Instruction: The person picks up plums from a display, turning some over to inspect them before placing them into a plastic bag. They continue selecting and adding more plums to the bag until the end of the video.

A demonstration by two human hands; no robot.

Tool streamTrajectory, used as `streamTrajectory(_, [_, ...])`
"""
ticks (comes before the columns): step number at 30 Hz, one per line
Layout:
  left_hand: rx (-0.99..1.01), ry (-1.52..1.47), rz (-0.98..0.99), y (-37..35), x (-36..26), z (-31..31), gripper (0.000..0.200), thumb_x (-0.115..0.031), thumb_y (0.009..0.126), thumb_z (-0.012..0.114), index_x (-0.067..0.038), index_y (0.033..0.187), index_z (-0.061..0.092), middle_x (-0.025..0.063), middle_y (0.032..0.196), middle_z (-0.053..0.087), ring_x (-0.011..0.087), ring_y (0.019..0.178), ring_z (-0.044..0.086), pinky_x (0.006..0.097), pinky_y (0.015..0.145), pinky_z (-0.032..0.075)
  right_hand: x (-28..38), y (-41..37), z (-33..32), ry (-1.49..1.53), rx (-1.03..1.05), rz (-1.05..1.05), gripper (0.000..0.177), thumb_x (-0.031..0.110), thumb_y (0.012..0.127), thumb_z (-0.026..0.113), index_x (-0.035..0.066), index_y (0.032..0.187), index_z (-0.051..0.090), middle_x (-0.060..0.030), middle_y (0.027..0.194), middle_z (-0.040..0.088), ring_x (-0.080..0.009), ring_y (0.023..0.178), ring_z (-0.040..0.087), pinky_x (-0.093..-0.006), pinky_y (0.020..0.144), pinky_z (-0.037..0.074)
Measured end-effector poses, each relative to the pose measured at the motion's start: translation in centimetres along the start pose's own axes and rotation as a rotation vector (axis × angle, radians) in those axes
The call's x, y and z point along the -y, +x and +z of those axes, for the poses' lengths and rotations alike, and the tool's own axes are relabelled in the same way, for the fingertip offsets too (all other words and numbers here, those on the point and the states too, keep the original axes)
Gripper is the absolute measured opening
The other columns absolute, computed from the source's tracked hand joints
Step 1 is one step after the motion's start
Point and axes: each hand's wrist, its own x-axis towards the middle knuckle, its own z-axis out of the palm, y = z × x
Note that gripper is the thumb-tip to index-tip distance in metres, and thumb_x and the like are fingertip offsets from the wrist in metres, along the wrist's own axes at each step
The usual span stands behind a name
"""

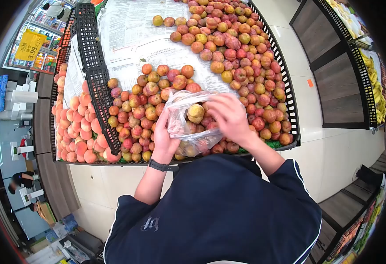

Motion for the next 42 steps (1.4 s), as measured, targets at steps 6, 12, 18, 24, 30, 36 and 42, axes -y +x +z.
streamTrajectory(6, [0.016, -0.1, -0.016, 0.5, 0.4, -1.9, 0.037, -0.027, 0.106, 0.048, -0.002, 0.132, 0.056, 0.0083, 0.124, 0.066, 0.0178, 0.111, 0.064, 0.0316, 0.093, 0.053, -8.3, 1.0, -3.5, -0.144, -0.058, 0.341, 0.015, 0.004, 0.087, 0.066, 0.002, 0.101, 0.069, -0.0132, 0.096, 0.068, -0.0314, 0.095, 0.064, -0.0399, 0.083, 0.051])
streamTrajectory(12, [0.19, -0.248, -0.09, 0.9, 0.3, -3.0, 0.038, -0.027, 0.106, 0.047, 0.0, 0.132, 0.055, 0.0101, 0.128, 0.065, 0.02, 0.116, 0.062, 0.0337, 0.099, 0.051, -8.0, 1.6, -3.6, -0.127, 0.009, 0.306, 0.014, 0.005, 0.088, 0.069, 0.002, 0.102, 0.069, -0.0093, 0.088, 0.065, -0.0194, 0.076, 0.063, -0.031, 0.064, 0.051])
streamTrajectory(18, [0.046, -0.055, 0.003, 0.0, 0.2, -1.2, 0.037, -0.028, 0.106, 0.047, -0.003, 0.132, 0.055, 0.0065, 0.122, 0.066, 0.016, 0.107, 0.063, 0.03, 0.086, 0.052, 2.5, -0.9, -1.9, 0.043, 0.233, 0.093, 0.028, 0.019, 0.082, 0.076, 0.008, 0.105, 0.066, -0.0093, 0.092, 0.061, -0.0287, 0.078, 0.065, -0.0381, 0.066, 0.054])
streamTrajectory(24, [0.065, 0.088, 0.046, -0.8, 0.4, 0.0, 0.039, -0.028, 0.106, 0.046, -0.003, 0.136, 0.053, 0.0061, 0.122, 0.065, 0.0144, 0.106, 0.063, 0.0278, 0.086, 0.052, 1.8, -1.8, -0.4, 0.071, 0.227, 0.129, 0.024, 0.011, 0.084, 0.074, 0.006, 0.106, 0.067, -0.0105, 0.098, 0.065, -0.0293, 0.086, 0.066, -0.038, 0.069, 0.054])
streamTrajectory(30, [0.207, -0.08, -0.035, 0.4, 0.4, -3.1, 0.041, -0.026, 0.106, 0.048, -0.003, 0.139, 0.049, 0.0062, 0.125, 0.064, 0.0142, 0.108, 0.063, 0.028, 0.087, 0.052, -3.9, 0.2, -3.7, 0.138, 0.008, 0.42, 0.011, 0.009, 0.089, 0.071, 0.0, 0.095, 0.069, -0.0119, 0.085, 0.068, -0.0211, 0.076, 0.066, -0.0324, 0.069, 0.053])
streamTrajectory(36, [0.007, -0.016, 0.018, 0.1, 0.6, -1.3, 0.04, -0.026, 0.105, 0.049, -0.004, 0.139, 0.05, 0.0062, 0.128, 0.063, 0.0161, 0.114, 0.061, 0.0291, 0.093, 0.051, -10.4, 2.0, -5.0, -0.256, 0.126, 0.536, 0.038, 0.005, 0.085, 0.067, 0.009, 0.122, 0.061, -0.014, 0.111, 0.062, -0.033, 0.1, 0.065, -0.0421, 0.085, 0.054])
streamTrajectory(42, [-0.005, -0.032, -0.003, 0.0, 0.5, -1.0, 0.039, -0.027, 0.106, 0.049, -0.005, 0.138, 0.051, 0.0048, 0.125, 0.064, 0.0143, 0.108, 0.063, 0.0277, 0.085, 0.054, -12.7, 1.5, -2.4, -0.172, 0.211, 0.374, 0.049, 0.0, 0.08, 0.065, 0.01, 0.127, 0.055, -0.0139, 0.125, 0.058, -0.0348, 0.108, 0.063, -0.0425, 0.091, 0.053])
